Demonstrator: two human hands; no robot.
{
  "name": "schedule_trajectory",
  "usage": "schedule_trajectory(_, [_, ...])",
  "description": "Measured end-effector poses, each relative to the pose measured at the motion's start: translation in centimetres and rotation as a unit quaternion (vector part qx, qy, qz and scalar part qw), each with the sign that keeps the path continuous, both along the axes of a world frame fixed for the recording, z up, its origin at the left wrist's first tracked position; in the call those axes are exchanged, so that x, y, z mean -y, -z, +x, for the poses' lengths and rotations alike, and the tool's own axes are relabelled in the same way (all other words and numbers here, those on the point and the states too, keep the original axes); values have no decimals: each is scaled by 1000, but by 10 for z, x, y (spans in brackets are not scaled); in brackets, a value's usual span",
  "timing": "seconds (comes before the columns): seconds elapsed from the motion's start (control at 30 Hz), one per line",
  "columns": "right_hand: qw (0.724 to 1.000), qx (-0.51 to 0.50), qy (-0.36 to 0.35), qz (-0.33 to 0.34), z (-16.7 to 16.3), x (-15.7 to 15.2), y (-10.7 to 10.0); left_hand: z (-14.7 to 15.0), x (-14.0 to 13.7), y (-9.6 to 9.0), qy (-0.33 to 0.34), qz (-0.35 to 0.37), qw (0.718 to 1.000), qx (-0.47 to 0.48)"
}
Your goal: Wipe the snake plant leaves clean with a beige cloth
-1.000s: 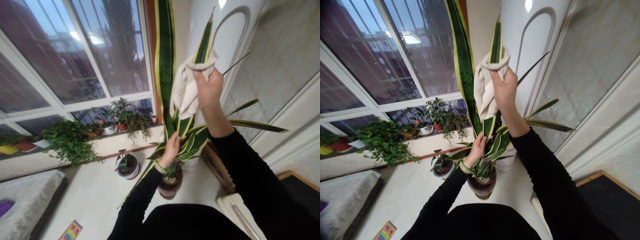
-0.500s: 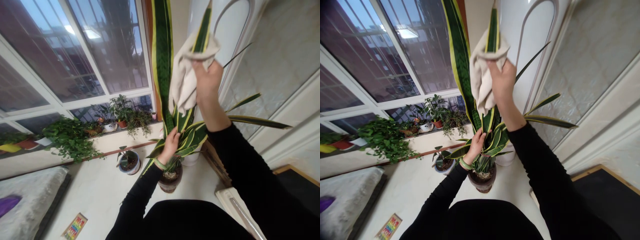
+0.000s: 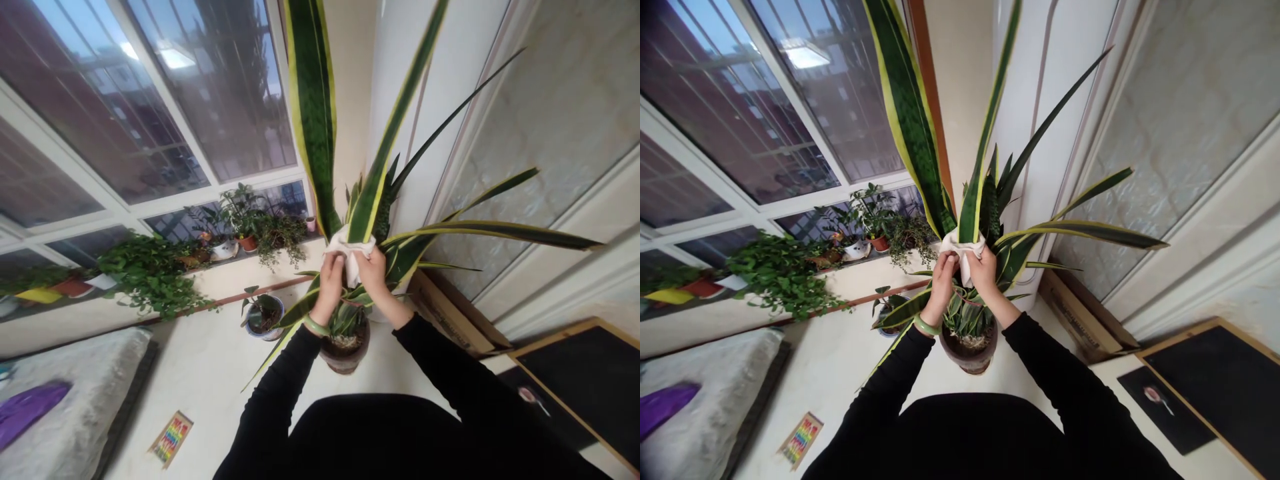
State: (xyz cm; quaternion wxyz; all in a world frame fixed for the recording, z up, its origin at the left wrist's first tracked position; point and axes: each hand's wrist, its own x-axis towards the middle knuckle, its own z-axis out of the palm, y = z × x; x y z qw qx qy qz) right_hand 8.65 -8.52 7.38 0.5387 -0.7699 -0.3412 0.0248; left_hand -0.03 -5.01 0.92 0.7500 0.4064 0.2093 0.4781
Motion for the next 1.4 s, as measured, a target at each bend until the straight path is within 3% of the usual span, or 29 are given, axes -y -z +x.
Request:
schedule_trajectory(0.2, [998,41,-38,27,12,-35,-25,-21,-13,-29,-97,92,991,3])
schedule_trajectory(0.3, [996,64,-60,29,9,-43,-25,-24,-23,-44,-130,136,982,-11])
schedule_trajectory(0.47, [997,37,-74,-2,0,-21,22,-17,-35,-57,-114,124,986,4])
schedule_trajectory(0.63, [993,20,-80,-80,1,15,71,-10,-37,-52,-22,82,996,22])
schedule_trajectory(0.9, [966,44,-34,-253,-3,76,110,-13,-33,-40,30,-18,998,60])
schedule_trajectory(1.03, [975,16,14,-221,-13,88,109,-17,-33,-40,40,-16,997,62])
schedule_trajectory(1.2, [986,-4,48,-162,-36,77,85,-20,-29,-30,37,30,999,0])
schedule_trajectory(1.33, [992,46,-23,-117,-45,64,65,-22,-22,-17,35,76,995,-53])
schedule_trajectory(1.4, [987,59,-77,-128,-45,62,62,-23,-20,-12,30,93,993,-63])
